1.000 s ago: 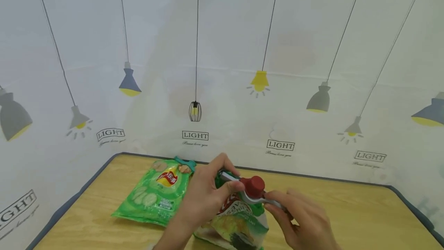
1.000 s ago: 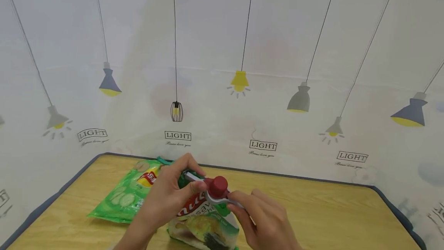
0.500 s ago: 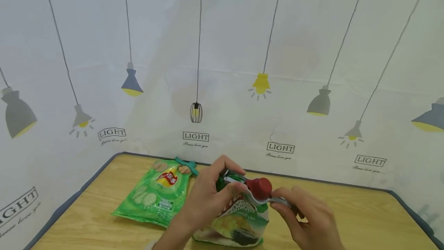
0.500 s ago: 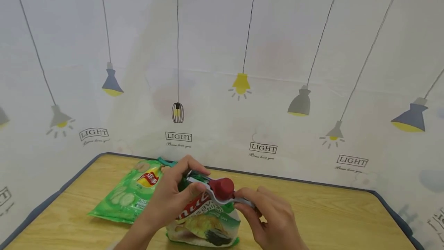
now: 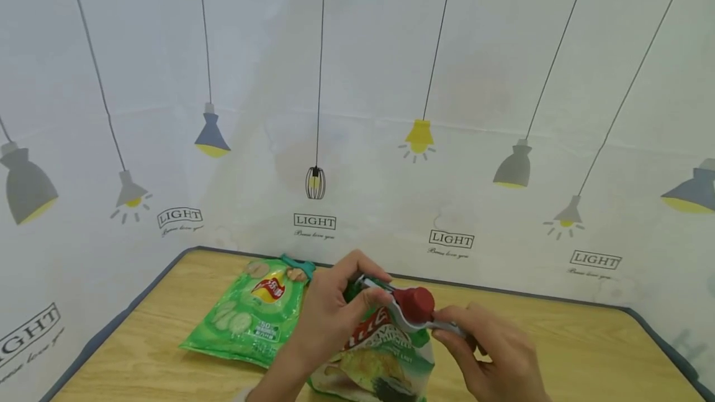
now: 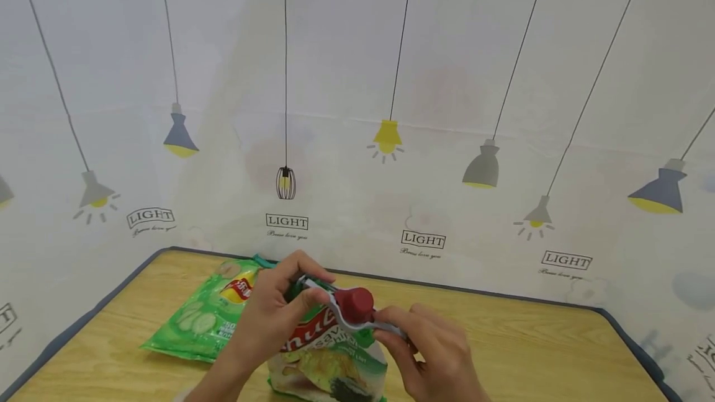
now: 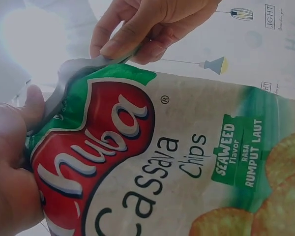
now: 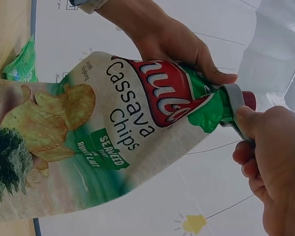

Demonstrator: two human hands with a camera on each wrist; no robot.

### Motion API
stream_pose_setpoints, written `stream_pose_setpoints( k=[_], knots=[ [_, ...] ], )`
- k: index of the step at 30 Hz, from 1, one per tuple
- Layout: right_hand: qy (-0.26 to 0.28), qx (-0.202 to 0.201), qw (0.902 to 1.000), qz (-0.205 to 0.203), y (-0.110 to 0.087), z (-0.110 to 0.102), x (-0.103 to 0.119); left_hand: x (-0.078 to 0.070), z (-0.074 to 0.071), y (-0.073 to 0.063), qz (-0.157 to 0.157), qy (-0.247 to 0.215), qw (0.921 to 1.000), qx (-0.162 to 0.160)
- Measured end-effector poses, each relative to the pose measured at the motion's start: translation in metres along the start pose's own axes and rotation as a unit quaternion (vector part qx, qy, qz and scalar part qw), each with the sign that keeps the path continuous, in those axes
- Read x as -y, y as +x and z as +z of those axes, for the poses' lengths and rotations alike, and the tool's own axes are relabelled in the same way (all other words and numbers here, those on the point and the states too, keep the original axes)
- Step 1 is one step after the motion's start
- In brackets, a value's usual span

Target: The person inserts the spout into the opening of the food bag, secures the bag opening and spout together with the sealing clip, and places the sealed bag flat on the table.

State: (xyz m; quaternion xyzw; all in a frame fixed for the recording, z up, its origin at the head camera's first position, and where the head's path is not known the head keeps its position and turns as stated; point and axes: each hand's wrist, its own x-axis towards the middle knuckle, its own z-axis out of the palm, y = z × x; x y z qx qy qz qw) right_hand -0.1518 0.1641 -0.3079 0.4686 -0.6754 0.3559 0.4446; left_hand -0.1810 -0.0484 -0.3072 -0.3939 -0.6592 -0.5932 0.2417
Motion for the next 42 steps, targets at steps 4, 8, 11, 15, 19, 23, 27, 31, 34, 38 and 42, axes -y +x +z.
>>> stream_pose_setpoints(
  k=[4,8,11,15,19,23,27,31,34,38,42],
  knots=[
    [-0.010,-0.002,0.9999,-0.001,0.001,0.000,0.003,0.001,0.001,0.001,0.033,0.024,0.9991,-0.011],
    [-0.007,0.002,1.0000,-0.006,0.000,0.000,0.001,0.003,0.001,0.001,0.035,0.033,0.9987,-0.012],
    [0.003,0.006,0.9999,-0.013,-0.001,-0.001,-0.003,0.005,0.001,0.001,0.045,0.038,0.9983,-0.006],
    [0.018,0.012,0.9997,-0.008,-0.004,-0.001,-0.006,0.006,-0.004,0.002,0.095,0.067,0.9933,-0.003],
    [0.035,0.013,0.9992,0.015,-0.008,-0.001,-0.007,0.005,-0.009,0.005,0.180,0.150,0.9718,-0.028],
    [0.043,0.015,0.9979,0.045,-0.011,-0.003,-0.005,0.002,-0.012,0.009,0.254,0.218,0.9405,-0.056],
    [0.087,0.018,0.9937,0.068,-0.013,-0.005,-0.005,0.000,-0.012,0.012,0.284,0.228,0.9292,-0.060],
    [0.121,0.014,0.9888,0.087,-0.016,-0.008,-0.009,-0.002,-0.010,0.014,0.296,0.238,0.9214,-0.082],
    [0.097,0.009,0.9902,0.100,-0.018,-0.009,-0.014,-0.002,-0.011,0.015,0.284,0.248,0.9197,-0.109],
    [0.096,0.003,0.9887,0.115,-0.022,-0.011,-0.022,0.002,-0.018,0.011,0.230,0.247,0.9320,-0.132],
    [0.119,-0.002,0.9847,0.127,-0.026,-0.014,-0.028,0.013,-0.029,0.000,0.149,0.209,0.9587,-0.122]
  ],
)
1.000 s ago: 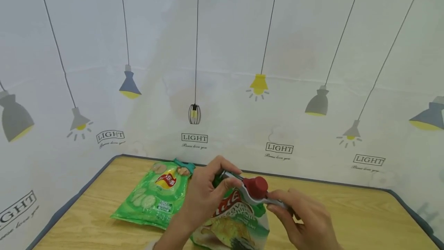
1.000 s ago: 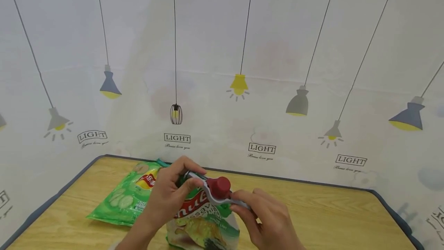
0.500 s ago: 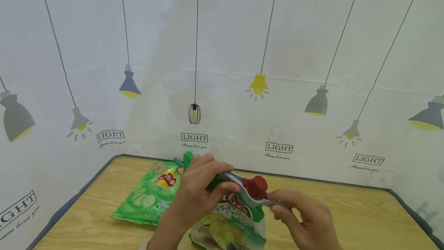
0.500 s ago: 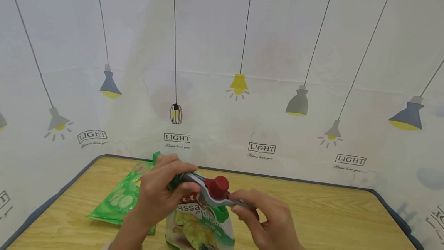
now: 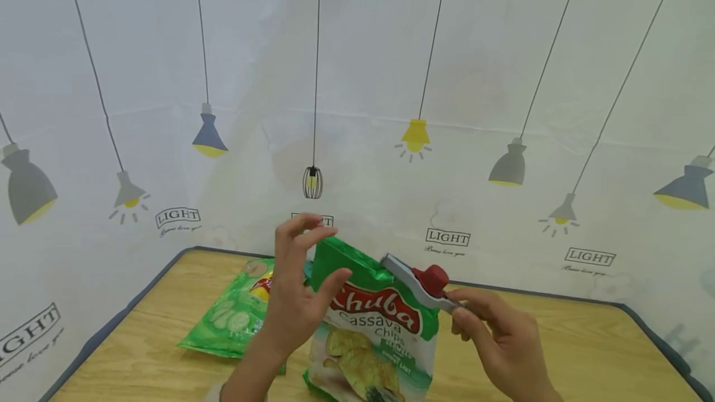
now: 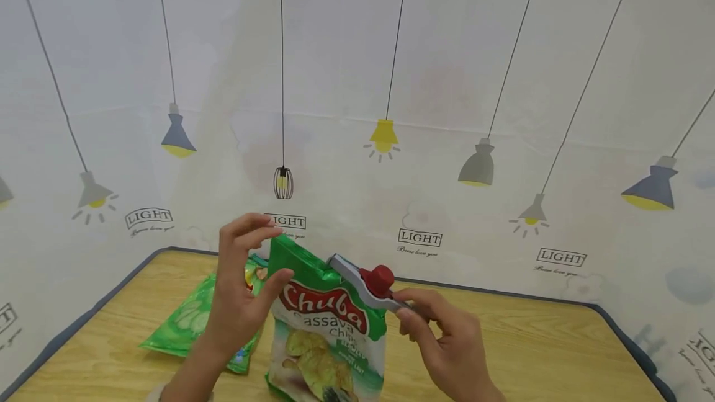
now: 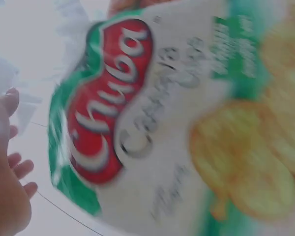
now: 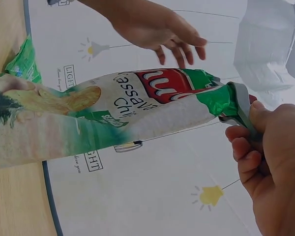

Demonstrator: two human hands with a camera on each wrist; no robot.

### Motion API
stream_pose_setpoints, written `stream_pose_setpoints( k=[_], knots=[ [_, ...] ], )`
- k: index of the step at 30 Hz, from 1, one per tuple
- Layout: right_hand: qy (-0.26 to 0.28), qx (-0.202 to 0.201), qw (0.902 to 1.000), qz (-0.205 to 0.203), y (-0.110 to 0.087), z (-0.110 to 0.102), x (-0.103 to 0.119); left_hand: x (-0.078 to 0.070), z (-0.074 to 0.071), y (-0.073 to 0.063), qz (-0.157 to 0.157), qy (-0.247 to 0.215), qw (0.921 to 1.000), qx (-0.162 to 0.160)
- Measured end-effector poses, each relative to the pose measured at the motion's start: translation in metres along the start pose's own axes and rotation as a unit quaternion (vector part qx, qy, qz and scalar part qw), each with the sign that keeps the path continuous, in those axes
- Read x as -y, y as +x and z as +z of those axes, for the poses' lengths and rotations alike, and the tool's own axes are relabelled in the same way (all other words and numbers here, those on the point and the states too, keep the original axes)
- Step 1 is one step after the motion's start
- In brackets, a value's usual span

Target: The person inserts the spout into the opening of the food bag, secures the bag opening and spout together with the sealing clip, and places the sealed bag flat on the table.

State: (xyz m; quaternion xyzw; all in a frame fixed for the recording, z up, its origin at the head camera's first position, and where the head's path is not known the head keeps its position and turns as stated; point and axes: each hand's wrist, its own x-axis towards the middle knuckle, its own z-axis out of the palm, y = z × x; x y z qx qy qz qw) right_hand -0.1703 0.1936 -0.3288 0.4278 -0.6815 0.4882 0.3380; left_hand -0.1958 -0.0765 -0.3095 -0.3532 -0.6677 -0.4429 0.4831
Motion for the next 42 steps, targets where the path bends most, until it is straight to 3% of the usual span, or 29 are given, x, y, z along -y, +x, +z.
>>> stream_pose_setpoints(
  k=[4,7,10,13,17,19,21,25,27,31,38,42],
  knots=[
    [-0.016,-0.002,0.9998,0.009,-0.002,-0.003,-0.007,0.013,-0.010,-0.018,-0.067,-0.038,0.9966,0.031],
    [-0.027,0.000,0.9995,0.018,-0.005,-0.005,-0.011,0.019,-0.018,-0.032,-0.120,-0.061,0.9893,0.055],
    [-0.033,0.006,0.9989,0.033,-0.008,-0.007,-0.013,0.020,-0.028,-0.043,-0.192,-0.095,0.9720,0.096],
    [-0.043,0.012,0.9977,0.050,-0.010,-0.009,-0.014,0.022,-0.034,-0.056,-0.261,-0.126,0.9433,0.161],
    [-0.046,0.016,0.9967,0.065,-0.010,-0.008,-0.013,0.032,-0.036,-0.072,-0.288,-0.170,0.9054,0.262],
    [-0.043,0.016,0.9967,0.067,-0.009,-0.006,-0.013,0.036,-0.034,-0.078,-0.284,-0.180,0.8960,0.290],
    [-0.049,0.015,0.9962,0.071,-0.009,-0.005,-0.013,0.040,-0.031,-0.081,-0.276,-0.179,0.8995,0.287],
    [-0.064,0.003,0.9963,0.057,-0.010,-0.003,-0.015,0.042,-0.026,-0.082,-0.278,-0.172,0.9151,0.236],
    [-0.079,-0.006,0.9960,0.042,-0.012,-0.002,-0.017,0.042,-0.025,-0.081,-0.280,-0.175,0.9187,0.216],
    [-0.105,0.000,0.9942,0.023,-0.025,0.000,-0.023,0.042,-0.024,-0.080,-0.283,-0.172,0.9201,0.209],
    [-0.044,0.064,0.9965,0.029,-0.057,0.011,-0.032,0.041,-0.025,-0.077,-0.274,-0.165,0.9250,0.206],
    [-0.065,0.084,0.9941,0.022,-0.069,0.020,-0.037,0.039,-0.025,-0.078,-0.280,-0.163,0.9219,0.213]
  ],
)
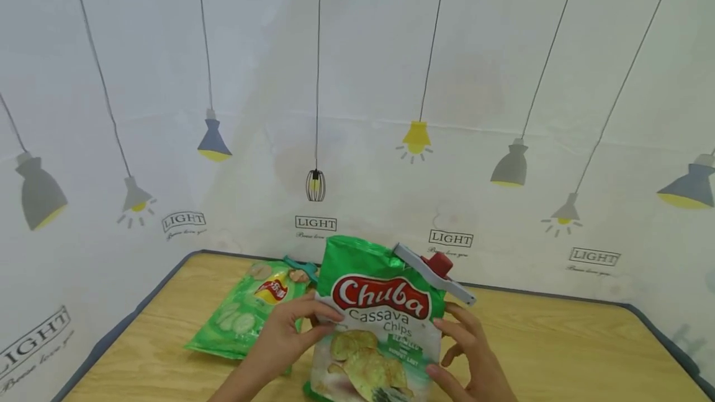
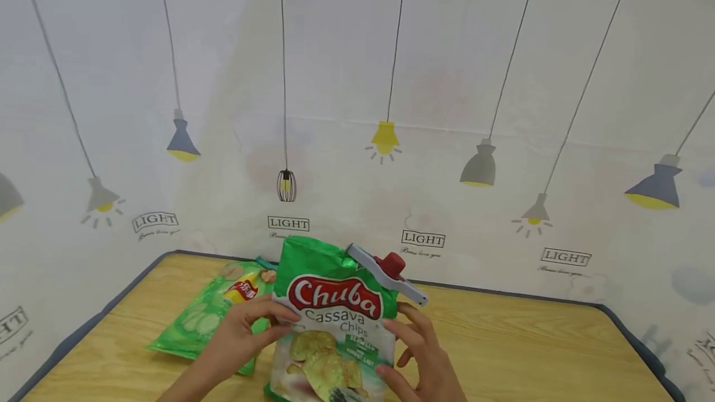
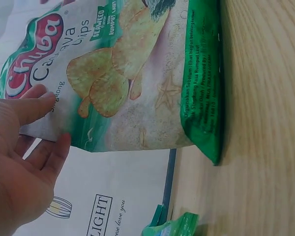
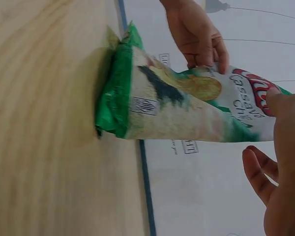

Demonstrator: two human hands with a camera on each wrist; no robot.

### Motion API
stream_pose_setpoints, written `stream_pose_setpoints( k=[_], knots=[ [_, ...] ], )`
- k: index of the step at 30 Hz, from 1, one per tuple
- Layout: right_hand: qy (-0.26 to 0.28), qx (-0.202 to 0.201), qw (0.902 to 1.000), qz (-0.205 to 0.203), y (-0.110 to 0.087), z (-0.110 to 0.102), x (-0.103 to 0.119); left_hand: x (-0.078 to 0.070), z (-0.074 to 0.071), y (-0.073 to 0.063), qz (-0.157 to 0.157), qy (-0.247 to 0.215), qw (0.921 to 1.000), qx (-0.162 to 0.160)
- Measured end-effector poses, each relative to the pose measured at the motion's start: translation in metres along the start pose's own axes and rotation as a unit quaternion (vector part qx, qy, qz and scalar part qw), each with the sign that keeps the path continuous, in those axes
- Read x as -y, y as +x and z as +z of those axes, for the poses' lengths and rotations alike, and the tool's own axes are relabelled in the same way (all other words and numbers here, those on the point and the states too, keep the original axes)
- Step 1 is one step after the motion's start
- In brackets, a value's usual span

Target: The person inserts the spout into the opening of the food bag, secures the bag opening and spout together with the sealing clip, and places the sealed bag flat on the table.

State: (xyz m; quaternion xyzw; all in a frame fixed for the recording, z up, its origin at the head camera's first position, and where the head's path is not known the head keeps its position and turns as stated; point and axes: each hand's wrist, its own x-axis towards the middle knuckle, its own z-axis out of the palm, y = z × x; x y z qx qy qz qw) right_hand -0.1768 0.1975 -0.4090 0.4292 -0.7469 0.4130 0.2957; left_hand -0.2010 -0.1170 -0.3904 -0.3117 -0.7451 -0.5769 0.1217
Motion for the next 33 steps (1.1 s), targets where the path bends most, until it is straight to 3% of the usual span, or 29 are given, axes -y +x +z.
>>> stream_pose_setpoints(
  k=[4,9,14,22,27,33],
  knots=[
    [-0.020,0.007,0.9997,0.013,-0.008,0.011,-0.004,0.001,0.003,-0.001,-0.005,0.008,0.9999,-0.003],
    [-0.005,0.027,0.9956,0.089,-0.018,0.022,-0.007,0.003,0.011,-0.002,-0.008,0.007,0.9998,-0.015],
    [-0.004,0.026,0.9886,0.148,-0.025,0.032,-0.010,0.002,0.018,-0.005,-0.058,0.000,0.9982,-0.013],
    [-0.005,0.017,0.9808,0.194,-0.031,0.036,-0.020,0.010,0.029,-0.008,-0.111,-0.018,0.9936,0.004],
    [-0.009,0.001,0.9789,0.204,-0.036,0.040,-0.027,0.019,0.039,-0.012,-0.141,-0.044,0.9890,0.007],
    [0.017,0.023,0.9849,0.171,-0.041,0.041,-0.037,0.034,0.046,-0.015,-0.135,-0.037,0.9902,-0.002]
  ],
)
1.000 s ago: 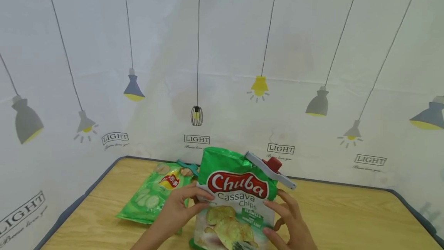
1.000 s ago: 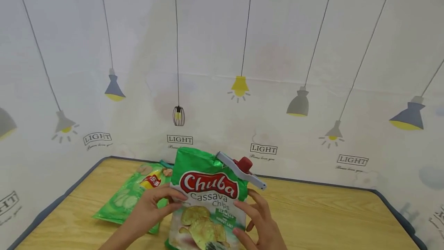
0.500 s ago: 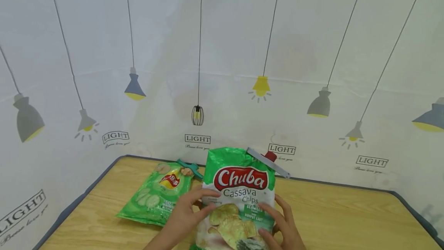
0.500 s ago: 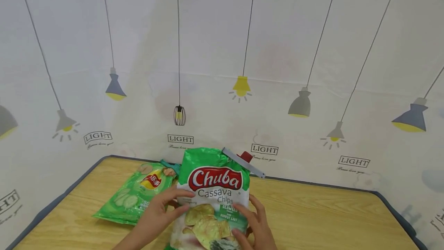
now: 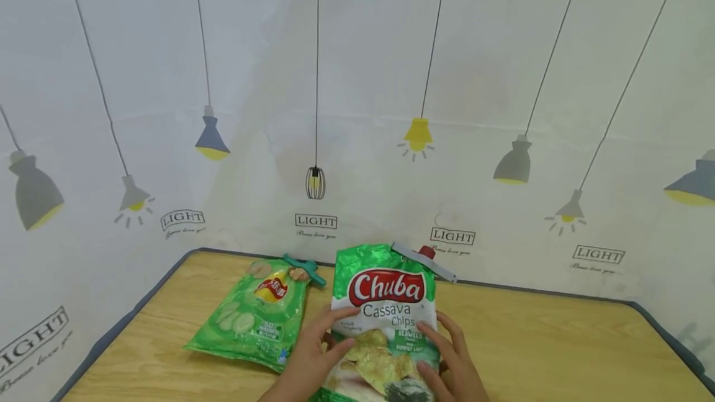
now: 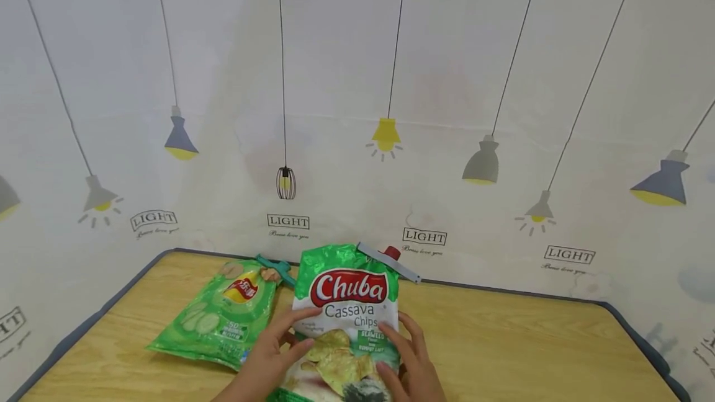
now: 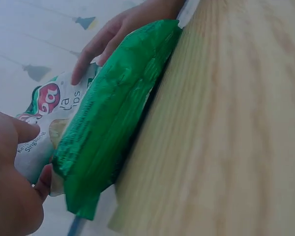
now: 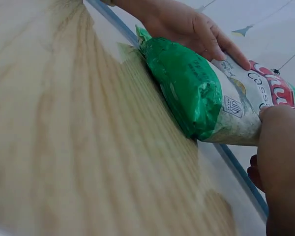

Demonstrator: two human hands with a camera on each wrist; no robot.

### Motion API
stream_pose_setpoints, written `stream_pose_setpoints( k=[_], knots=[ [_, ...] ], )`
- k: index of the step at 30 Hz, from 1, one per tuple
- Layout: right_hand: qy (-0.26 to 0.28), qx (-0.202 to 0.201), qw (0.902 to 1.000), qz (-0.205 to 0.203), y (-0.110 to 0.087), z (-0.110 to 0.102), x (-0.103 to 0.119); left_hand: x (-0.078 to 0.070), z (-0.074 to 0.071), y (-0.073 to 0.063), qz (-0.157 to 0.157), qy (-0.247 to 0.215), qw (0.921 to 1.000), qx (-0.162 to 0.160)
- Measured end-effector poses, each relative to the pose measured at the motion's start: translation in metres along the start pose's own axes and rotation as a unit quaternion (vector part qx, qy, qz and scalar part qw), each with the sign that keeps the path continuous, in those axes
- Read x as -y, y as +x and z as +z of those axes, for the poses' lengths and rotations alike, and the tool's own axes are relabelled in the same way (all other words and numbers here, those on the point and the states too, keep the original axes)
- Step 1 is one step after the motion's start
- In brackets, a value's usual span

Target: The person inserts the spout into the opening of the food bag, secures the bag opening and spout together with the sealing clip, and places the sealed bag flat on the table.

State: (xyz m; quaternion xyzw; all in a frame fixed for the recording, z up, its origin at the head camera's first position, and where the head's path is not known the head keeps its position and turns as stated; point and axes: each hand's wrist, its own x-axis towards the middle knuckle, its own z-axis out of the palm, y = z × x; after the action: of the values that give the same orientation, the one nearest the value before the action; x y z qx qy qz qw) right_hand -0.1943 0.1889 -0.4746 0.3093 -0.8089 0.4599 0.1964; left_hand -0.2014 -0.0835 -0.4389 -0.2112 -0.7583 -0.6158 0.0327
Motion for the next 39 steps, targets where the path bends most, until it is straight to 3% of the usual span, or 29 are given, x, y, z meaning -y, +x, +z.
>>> stream_pose_setpoints(
  k=[5,11,16,19,24,26,31,37,39],
  knots=[
    [-0.018,0.022,0.9995,-0.010,0.000,0.001,-0.007,0.014,0.005,0.005,-0.007,-0.024,0.9997,-0.005],
    [-0.071,0.033,0.9964,0.032,0.000,0.001,-0.009,0.023,0.008,0.008,-0.027,0.010,0.9992,-0.029],
    [-0.061,0.046,0.9933,0.088,0.000,0.001,-0.011,0.027,0.010,0.010,-0.012,0.033,0.9981,-0.051],
    [-0.057,0.042,0.9925,0.100,0.001,0.000,-0.012,0.029,0.011,0.011,-0.008,0.037,0.9977,-0.056],
    [-0.066,0.040,0.9941,0.076,0.001,0.001,-0.015,0.032,0.008,0.011,-0.069,0.008,0.9952,-0.069],
    [-0.065,0.045,0.9933,0.084,0.001,0.000,-0.016,0.032,0.008,0.013,-0.096,-0.004,0.9927,-0.073],
    [-0.067,0.052,0.9878,0.130,0.003,-0.001,-0.016,0.035,0.009,0.017,-0.098,0.037,0.9914,-0.079],
    [-0.042,0.066,0.9861,0.147,0.004,-0.001,-0.015,0.035,0.010,0.018,-0.108,0.073,0.9875,-0.088],
    [-0.041,0.073,0.9851,0.150,0.003,0.000,-0.015,0.034,0.010,0.017,-0.100,0.107,0.9848,-0.093]
  ],
)
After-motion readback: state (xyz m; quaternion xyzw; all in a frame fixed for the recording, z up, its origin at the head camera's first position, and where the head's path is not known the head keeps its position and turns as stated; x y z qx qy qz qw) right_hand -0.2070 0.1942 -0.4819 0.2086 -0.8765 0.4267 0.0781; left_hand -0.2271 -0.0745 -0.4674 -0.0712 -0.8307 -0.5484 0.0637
